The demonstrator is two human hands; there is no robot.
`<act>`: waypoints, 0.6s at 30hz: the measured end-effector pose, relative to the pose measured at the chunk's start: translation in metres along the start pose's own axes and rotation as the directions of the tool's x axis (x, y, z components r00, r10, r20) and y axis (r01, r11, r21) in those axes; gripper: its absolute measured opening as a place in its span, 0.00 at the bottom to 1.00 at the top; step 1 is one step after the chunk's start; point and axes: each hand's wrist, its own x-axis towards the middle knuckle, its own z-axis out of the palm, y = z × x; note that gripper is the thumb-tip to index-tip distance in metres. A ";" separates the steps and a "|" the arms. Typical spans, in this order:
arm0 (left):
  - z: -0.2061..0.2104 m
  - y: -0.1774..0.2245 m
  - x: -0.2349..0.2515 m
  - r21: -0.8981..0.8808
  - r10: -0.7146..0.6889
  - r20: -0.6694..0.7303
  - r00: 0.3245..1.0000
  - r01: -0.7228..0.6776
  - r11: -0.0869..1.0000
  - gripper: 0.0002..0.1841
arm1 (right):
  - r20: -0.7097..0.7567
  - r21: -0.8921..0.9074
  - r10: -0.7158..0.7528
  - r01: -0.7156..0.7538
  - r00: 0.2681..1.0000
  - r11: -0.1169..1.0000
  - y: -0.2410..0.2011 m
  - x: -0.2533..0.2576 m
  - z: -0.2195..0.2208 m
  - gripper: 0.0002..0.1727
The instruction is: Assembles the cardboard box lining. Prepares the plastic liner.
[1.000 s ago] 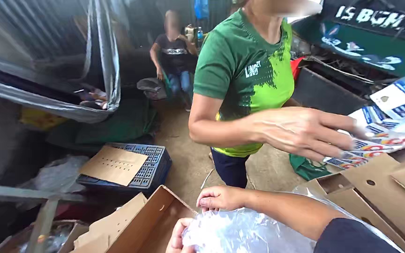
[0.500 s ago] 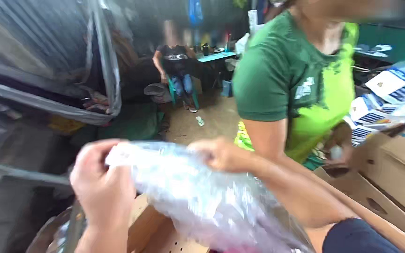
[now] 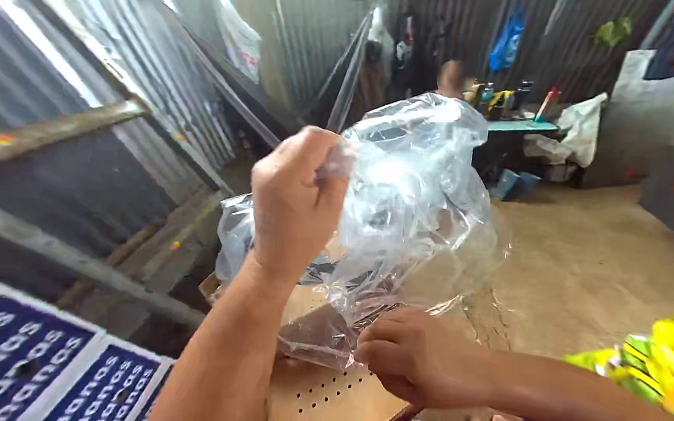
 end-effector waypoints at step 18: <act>-0.070 -0.069 -0.078 0.281 -0.662 0.252 0.706 0.601 0.748 0.29 | 0.181 0.983 0.303 -0.175 0.936 -0.046 0.062 0.066 0.061 0.26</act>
